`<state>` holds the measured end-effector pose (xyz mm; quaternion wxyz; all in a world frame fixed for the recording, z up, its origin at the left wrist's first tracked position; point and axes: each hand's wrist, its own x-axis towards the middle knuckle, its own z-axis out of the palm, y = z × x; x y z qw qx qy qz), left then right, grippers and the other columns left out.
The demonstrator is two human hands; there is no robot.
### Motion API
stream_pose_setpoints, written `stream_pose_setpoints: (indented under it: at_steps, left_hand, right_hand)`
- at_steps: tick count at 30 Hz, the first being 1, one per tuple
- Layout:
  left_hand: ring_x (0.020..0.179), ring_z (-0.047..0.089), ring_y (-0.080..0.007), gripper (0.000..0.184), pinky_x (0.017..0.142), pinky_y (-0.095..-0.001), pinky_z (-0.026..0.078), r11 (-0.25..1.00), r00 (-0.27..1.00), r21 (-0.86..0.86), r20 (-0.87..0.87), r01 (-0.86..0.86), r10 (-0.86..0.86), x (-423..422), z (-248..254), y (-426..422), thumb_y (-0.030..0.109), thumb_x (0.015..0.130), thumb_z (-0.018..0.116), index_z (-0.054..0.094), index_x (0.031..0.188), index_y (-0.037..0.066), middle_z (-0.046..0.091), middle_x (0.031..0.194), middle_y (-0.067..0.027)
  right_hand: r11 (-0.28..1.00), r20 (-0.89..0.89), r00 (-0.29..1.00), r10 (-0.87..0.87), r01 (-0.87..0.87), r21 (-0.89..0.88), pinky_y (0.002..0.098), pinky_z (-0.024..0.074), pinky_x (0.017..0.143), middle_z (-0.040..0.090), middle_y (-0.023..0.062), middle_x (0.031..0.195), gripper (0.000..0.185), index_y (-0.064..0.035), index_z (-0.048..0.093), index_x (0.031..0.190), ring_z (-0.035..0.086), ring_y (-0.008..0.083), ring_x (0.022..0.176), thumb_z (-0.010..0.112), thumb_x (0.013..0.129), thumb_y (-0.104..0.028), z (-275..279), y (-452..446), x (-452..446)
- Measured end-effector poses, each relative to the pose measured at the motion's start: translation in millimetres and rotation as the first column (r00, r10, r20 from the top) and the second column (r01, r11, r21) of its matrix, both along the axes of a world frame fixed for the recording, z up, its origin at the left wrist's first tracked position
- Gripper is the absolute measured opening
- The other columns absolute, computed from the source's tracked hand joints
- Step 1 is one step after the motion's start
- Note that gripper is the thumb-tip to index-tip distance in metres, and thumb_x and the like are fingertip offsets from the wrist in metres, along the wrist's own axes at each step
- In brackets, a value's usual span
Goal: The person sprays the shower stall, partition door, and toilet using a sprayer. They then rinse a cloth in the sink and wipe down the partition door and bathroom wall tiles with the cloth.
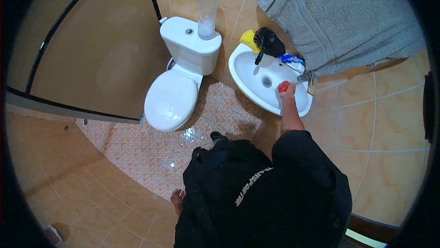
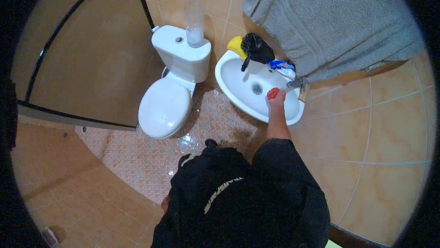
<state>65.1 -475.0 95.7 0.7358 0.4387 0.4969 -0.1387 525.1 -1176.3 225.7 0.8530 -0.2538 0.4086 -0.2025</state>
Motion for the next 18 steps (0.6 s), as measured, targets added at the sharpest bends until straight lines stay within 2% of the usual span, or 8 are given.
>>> stream_pose_setpoints:
  at_steps: [1,4,8,10,12,13,17,18]
  left_hand:
    - [0.088,0.062,-0.0343,0.039,0.064,-0.0445,0.051,1.000,1.000,0.001,0.002,0.000,0.000,1,-6,3,0.024,0.088,0.052,0.049,0.120,0.002,0.059,0.109,-0.0185]
    - [0.087,0.062,-0.0355,0.037,0.064,-0.0443,0.052,0.999,0.995,-0.044,-0.101,0.011,-0.015,-8,-32,13,0.022,0.089,0.051,0.050,0.119,0.001,0.059,0.108,-0.0194]
    - [0.086,0.062,-0.0358,0.035,0.064,-0.0434,0.054,0.991,0.995,-0.134,0.089,-0.032,0.044,-14,-38,14,0.018,0.090,0.050,0.048,0.119,-0.002,0.057,0.108,-0.0213]
    - [0.086,0.062,-0.0358,0.034,0.064,-0.0434,0.054,0.985,0.987,-0.167,0.139,-0.052,0.076,-13,-36,16,0.016,0.090,0.049,0.048,0.119,-0.002,0.057,0.109,-0.0217]
    - [0.086,0.062,-0.0364,0.036,0.062,-0.0441,0.054,0.979,0.941,-0.010,0.281,0.202,-0.191,-11,-31,20,0.016,0.090,0.050,0.047,0.121,-0.003,0.057,0.108,-0.0227]
    - [0.086,0.062,-0.0364,0.036,0.062,-0.0441,0.054,0.980,0.941,-0.009,0.279,0.201,-0.190,-11,-29,20,0.016,0.090,0.050,0.047,0.121,-0.003,0.057,0.108,-0.0227]
    - [0.086,0.062,-0.0376,0.036,0.061,-0.0439,0.053,0.993,0.990,-0.071,0.097,-0.096,0.103,-3,-25,5,0.014,0.089,0.047,0.047,0.121,-0.002,0.057,0.109,-0.0230]
    - [0.086,0.062,-0.0379,0.036,0.060,-0.0439,0.053,0.982,0.983,-0.078,0.052,-0.171,0.175,0,-26,4,0.014,0.089,0.047,0.047,0.121,-0.002,0.057,0.109,-0.0231]
  right_hand:
    - [0.996,0.095,0.995,0.011,-0.019,0.086,0.0316,0.0363,0.037,0.046,0.0023,0.054,0.022,-0.0116,0.047,0.072,0.044,0.0165,0.042,0.043,0.088,-0.025,0,0,-1]
    - [0.989,0.027,0.993,-0.117,0.114,0.095,0.0317,0.0384,0.038,0.049,0.0039,0.060,0.011,-0.0110,0.047,0.076,0.047,0.0164,0.048,0.048,0.086,-0.016,77,58,-7]
    - [0.982,0.136,0.978,-0.161,0.144,0.121,0.0303,0.0398,0.040,0.050,0.0055,0.065,0.006,-0.0101,0.047,0.079,0.050,0.0172,0.053,0.050,0.084,-0.008,30,23,-11]
    - [1.000,0.073,0.997,0.000,0.000,0.010,0.0283,0.0386,0.039,0.049,0.0052,0.063,0.006,-0.0097,0.047,0.079,0.049,0.0177,0.052,0.051,0.083,-0.012,24,16,-17]
    - [1.000,0.040,0.999,-0.004,0.004,-0.014,0.0276,0.0373,0.038,0.049,0.0049,0.063,0.006,-0.0097,0.046,0.079,0.048,0.0175,0.050,0.051,0.082,-0.012,22,13,-18]
    - [0.999,0.008,1.000,-0.006,0.007,-0.036,0.0269,0.0359,0.037,0.048,0.0046,0.062,0.007,-0.0098,0.046,0.078,0.047,0.0174,0.049,0.052,0.080,-0.013,18,10,-19]
    - [0.997,-0.030,0.999,-0.023,0.021,-0.071,0.0282,0.0340,0.035,0.045,0.0044,0.059,0.009,-0.0098,0.046,0.078,0.044,0.0181,0.044,0.052,0.077,-0.016,17,13,-15]
    - [0.994,-0.109,0.993,-0.052,0.041,-0.097,0.0289,0.0335,0.035,0.044,0.0047,0.057,0.010,-0.0094,0.045,0.077,0.043,0.0186,0.042,0.053,0.076,-0.016,27,25,-14]
